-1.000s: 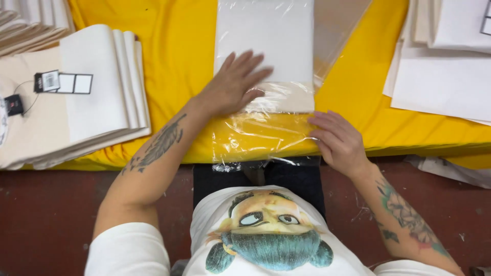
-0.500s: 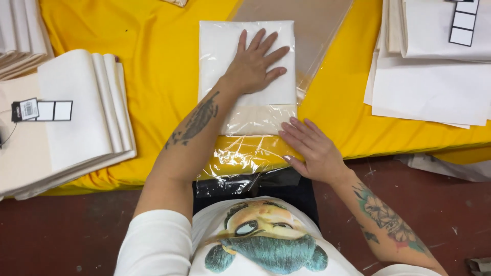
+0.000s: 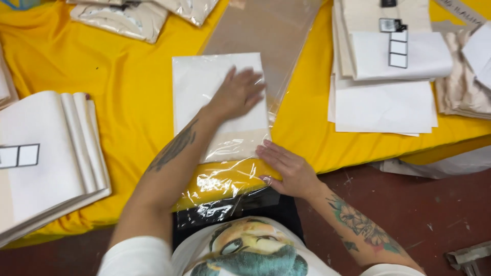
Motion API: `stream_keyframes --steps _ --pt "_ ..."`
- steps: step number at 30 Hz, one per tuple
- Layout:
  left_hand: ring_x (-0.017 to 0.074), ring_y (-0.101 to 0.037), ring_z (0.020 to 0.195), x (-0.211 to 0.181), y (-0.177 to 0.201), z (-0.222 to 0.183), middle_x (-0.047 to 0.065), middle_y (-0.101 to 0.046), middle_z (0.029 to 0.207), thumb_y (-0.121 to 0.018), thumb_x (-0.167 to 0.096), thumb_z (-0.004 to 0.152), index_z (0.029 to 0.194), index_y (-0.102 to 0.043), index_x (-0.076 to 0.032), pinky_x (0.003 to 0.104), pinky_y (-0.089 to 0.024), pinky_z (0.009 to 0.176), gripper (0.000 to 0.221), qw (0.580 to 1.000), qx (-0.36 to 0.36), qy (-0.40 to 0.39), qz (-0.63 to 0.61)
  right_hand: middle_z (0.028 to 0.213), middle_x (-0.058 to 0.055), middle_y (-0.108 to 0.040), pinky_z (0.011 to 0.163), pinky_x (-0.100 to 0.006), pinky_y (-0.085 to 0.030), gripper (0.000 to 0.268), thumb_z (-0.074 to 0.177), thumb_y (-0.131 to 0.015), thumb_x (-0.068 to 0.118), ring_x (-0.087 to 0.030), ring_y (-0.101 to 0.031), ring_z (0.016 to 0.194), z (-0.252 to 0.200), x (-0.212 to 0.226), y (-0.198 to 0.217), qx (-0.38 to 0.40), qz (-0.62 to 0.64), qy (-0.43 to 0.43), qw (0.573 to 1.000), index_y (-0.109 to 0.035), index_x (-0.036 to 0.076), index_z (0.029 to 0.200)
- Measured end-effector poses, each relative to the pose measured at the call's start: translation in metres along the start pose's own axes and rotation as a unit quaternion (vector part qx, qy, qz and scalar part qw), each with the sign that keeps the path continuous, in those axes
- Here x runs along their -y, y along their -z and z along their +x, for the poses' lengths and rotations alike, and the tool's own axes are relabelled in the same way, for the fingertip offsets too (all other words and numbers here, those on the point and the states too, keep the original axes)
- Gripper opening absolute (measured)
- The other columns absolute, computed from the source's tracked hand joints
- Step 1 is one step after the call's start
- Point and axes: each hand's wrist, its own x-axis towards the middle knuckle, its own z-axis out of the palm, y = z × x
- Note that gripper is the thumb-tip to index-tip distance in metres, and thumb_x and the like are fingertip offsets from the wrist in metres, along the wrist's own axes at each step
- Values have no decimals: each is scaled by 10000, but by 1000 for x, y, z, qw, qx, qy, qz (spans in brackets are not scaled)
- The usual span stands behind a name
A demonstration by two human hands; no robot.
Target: Packing folded t-shirts into individual clear plastic bags at a packaging station.
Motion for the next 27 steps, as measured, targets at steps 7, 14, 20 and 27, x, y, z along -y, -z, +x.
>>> stream_keyframes --steps 7,14,20,27 --pt "305 -538 1375 -46 47 -147 115 -634 1398 -558 -342 1011 1354 -640 -95 483 -328 1221 431 979 -35 -187 -72 1365 -146 -665 1119 -448 -503 494 986 -684 365 -349 -588 1340 -12 -4 12 -4 55 -29 998 -632 41 1356" --pt "276 -417 1512 -13 68 -257 48 -467 1591 -515 -220 979 1488 -489 -109 449 -301 1270 521 991 -9 -133 -11 1452 -146 -600 1205 -447 -452 417 1020 -699 214 -332 -541 1410 -15 -9 8 45 47 3 998 -609 19 1377" --pt "346 -392 1515 -11 59 -284 76 -482 1556 -457 -28 966 1513 -432 -72 494 -301 1288 549 991 -20 -131 -9 1417 -158 -629 1180 -463 -456 456 984 -755 245 -329 -555 1387 -16 -6 6 51 -5 6 999 -639 3 1353" --pt "367 -454 1477 -37 74 -271 83 -536 1514 -663 -532 872 1467 -498 -137 491 -373 1221 734 992 -42 -116 30 1317 -150 -691 1151 -441 -494 266 1040 -605 112 -333 -604 1325 -15 -4 3 31 67 -9 997 -702 -24 1246"
